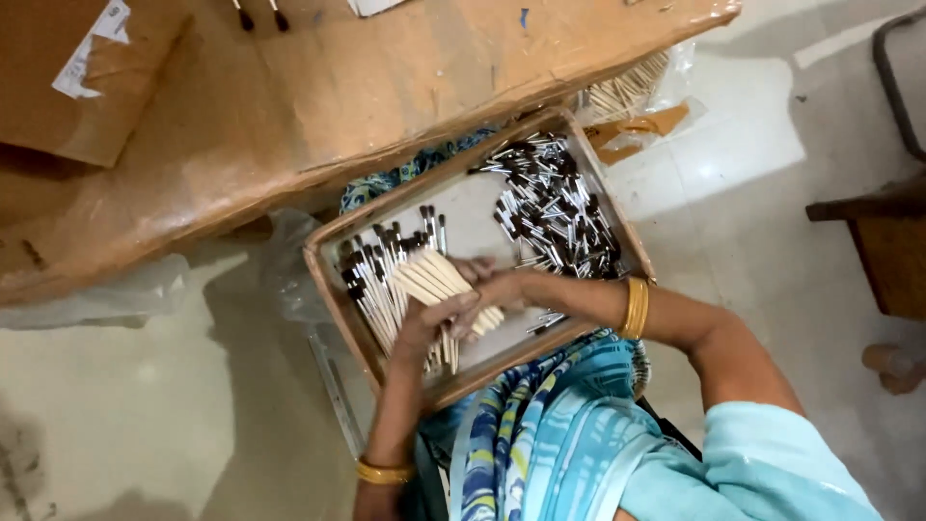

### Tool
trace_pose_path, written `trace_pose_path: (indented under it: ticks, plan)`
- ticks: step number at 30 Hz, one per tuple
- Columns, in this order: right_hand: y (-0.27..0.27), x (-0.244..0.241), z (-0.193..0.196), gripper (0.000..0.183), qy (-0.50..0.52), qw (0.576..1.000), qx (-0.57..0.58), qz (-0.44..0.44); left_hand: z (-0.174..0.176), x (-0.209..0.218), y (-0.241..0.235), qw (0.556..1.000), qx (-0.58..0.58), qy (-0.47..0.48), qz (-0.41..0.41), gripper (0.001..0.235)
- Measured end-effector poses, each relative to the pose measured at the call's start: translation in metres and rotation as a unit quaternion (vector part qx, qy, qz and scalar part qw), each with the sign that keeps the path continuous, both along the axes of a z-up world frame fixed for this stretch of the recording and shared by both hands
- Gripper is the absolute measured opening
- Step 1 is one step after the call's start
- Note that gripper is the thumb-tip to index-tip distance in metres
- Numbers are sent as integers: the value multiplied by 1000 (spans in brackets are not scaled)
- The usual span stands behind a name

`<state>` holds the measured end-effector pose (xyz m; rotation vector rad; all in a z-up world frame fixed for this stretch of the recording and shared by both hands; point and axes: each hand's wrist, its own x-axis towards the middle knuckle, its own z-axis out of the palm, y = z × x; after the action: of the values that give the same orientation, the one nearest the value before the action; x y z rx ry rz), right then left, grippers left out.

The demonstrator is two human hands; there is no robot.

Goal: Bundling and sorting wooden paintbrushes at a manufacturing table.

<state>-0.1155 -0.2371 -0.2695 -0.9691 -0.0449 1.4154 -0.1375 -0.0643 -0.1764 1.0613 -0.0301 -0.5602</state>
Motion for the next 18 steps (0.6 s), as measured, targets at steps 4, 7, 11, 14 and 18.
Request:
trace_pose_path:
  ticks: [4,7,11,14,18]
  plan:
    - [-25,-39,21,81,-9,999,-45,6,-64,-50,-22,987,7,145,74,42]
    - [-57,-51,47,73,-151,965,-192,98,-48,-59,-25,970,64,213,97,43]
    - [-105,-76,31,52,-396,891,-202,92,-90,-79,-22,958,71,246,130,51]
    - [-111,-93,22,51,-432,868,-230,85,-124,-105,-19,966,37,244,82,52]
    - [-109,-98,26,52,-457,840,-292,10,-79,-89,-19,975,49,215,-11,53]
